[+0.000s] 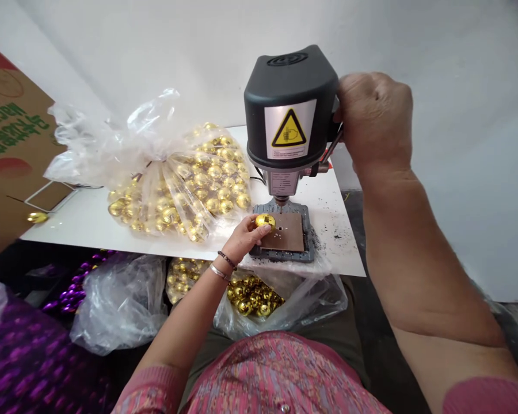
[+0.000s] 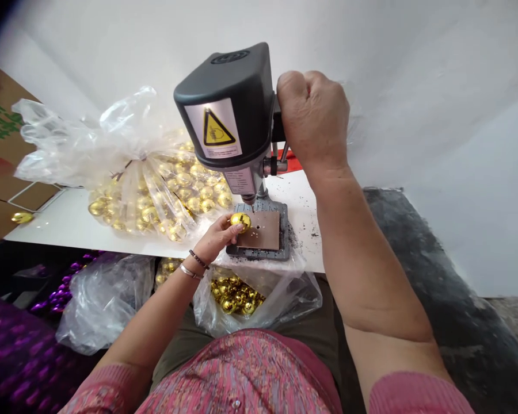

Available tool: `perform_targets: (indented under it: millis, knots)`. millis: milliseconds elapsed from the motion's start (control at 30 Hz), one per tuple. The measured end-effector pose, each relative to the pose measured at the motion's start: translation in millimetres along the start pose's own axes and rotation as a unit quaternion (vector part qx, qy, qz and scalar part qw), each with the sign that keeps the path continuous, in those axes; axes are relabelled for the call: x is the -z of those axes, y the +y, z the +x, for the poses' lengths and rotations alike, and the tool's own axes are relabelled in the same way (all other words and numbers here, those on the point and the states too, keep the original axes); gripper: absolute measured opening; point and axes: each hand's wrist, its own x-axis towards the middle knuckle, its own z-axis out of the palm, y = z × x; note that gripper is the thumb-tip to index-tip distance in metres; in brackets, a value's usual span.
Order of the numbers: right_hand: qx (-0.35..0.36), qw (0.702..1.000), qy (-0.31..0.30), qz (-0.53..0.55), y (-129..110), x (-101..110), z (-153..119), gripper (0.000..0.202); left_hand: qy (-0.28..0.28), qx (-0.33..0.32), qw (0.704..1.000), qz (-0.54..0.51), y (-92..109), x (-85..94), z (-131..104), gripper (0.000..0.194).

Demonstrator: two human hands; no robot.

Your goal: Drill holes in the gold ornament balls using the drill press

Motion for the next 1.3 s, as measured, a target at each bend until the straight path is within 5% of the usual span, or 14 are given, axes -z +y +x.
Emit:
perform_targets:
  millis: [100, 367, 600, 933, 1100, 1300]
  knots:
    - [-0.078, 0.996, 0.004, 0.032, -6, -1, -4, 0.035, -0.003, -0.010, 0.999, 0.052, 0, -7.8, 8, 0.052]
    - [-0.060, 0.991, 0.026, 0.114, -3, -5, -4, 0.038, 0.053, -0.052, 0.972, 0.221, 2, -21.5, 16, 0.042]
    - [-0.045, 0.991, 0.017, 0.127, -4, -2, -5, 0.040, 0.036, -0.089, 0.928, 0.360, 8, -34.6, 18, 0.048]
    - [-0.050, 0.985, 0.028, 0.162, 1, -5, -8, 0.033, 0.026, -0.050, 0.961, 0.270, -8, -32.9, 25, 0.067]
    - [0.024, 0.992, 0.067, 0.103, 1, 6, -44, 0.038, 0.037, -0.061, 0.963, 0.260, -15, -33.4, 26, 0.068]
    - [0.080, 0.991, 0.101, -0.037, 15, 9, -110, 0.012, 0.034, -0.065, 0.956, 0.284, -13, -33.6, 24, 0.067]
